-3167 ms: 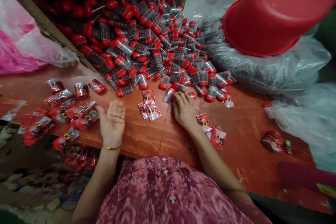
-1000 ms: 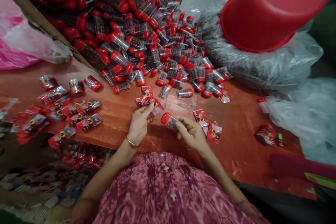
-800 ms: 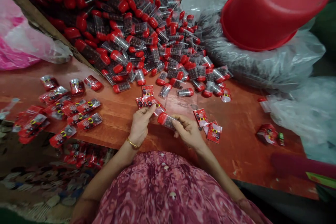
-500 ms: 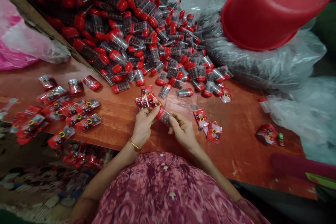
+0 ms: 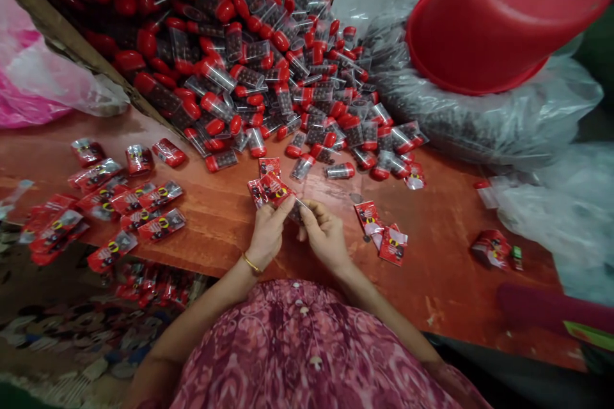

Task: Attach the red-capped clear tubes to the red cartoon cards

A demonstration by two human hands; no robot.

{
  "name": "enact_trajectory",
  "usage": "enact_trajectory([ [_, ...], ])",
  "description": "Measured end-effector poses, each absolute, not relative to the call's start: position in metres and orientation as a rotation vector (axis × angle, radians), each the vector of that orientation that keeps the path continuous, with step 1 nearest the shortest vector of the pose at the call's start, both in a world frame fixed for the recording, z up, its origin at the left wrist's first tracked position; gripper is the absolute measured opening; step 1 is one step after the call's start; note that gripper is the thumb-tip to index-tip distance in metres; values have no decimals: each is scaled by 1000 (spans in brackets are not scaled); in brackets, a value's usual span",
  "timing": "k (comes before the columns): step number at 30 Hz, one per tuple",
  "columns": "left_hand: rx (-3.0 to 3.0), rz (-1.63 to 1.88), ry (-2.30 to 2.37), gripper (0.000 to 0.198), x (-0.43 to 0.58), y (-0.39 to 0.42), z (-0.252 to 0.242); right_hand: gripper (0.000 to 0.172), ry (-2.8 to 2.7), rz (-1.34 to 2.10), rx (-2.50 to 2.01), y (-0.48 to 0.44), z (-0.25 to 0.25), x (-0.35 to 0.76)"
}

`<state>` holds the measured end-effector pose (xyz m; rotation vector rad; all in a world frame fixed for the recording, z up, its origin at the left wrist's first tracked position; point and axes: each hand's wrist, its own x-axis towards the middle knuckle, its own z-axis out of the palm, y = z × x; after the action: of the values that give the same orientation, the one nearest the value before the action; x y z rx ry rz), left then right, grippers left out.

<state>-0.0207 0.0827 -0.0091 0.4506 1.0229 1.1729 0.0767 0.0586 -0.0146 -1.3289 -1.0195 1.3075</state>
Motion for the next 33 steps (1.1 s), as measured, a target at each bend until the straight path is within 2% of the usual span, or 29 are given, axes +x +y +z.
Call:
enact_trajectory([
  [5,452,1105,975,31,-32,90,-4,31,-839,1521,-1191,64,-16,69],
  [11,530,1137,942,35,-23,80,-7,28,-859,1309,-1276,66,-5,66],
  [19,379,1195,981,37,-33,82,-6,34,-942,1495,-1121,68,-8,71],
  [22,310,1201,958,36,-34,79,-6,31,-1022,1457,-1133,67,-16,70],
  [26,254,1138,907,33,-36,74,-8,31,-1215,1236,-1275,77,-22,67],
  [29,169,1153,959,27,-60,80,-5,34,-1606,820,-1477,98,-24,74],
  [31,65,1332,1023,26,-88,89,-1,37,-1858,469,-1604,113,-26,83],
  [33,-85,1624,1077,34,-116,100,1,40,-2035,254,-1675,125,-32,92],
])
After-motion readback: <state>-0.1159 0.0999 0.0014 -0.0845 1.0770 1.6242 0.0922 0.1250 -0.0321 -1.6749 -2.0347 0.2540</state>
